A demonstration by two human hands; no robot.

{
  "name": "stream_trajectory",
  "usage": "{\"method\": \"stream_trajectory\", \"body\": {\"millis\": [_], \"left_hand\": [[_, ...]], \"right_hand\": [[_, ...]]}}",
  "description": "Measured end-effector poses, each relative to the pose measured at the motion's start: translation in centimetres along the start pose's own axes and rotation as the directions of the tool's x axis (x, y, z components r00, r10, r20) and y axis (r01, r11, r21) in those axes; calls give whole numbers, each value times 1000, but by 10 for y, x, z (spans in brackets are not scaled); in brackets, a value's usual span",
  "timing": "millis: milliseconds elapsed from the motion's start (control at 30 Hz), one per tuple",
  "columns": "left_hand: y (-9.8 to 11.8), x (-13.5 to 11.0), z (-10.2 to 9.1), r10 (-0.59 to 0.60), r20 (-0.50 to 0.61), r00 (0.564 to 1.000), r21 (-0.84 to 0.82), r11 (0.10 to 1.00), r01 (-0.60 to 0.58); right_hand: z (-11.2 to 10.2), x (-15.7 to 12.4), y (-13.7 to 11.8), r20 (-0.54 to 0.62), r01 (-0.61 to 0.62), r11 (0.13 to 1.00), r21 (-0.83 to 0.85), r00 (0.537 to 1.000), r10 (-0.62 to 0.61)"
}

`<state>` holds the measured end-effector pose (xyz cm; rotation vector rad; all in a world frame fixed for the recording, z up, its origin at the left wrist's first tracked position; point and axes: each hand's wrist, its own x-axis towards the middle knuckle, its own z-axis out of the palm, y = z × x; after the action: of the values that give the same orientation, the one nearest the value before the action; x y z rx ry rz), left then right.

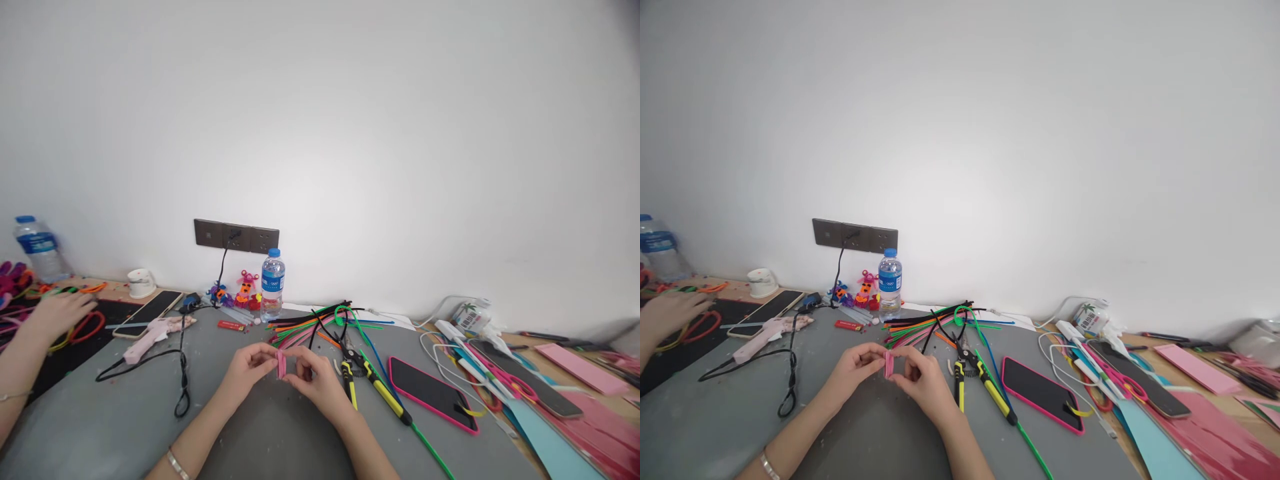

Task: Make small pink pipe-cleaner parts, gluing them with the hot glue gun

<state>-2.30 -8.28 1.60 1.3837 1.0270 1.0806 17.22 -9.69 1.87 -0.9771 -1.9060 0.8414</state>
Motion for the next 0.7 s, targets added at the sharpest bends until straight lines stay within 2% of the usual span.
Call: {"method": "stream_trajectory", "body": {"millis": [700], "left_hand": [[-2,0,0,2,-10,1000,-18,1000,-2]], "right_hand": [[1,2,2,2,-8,1000,19,1000,8]]}}
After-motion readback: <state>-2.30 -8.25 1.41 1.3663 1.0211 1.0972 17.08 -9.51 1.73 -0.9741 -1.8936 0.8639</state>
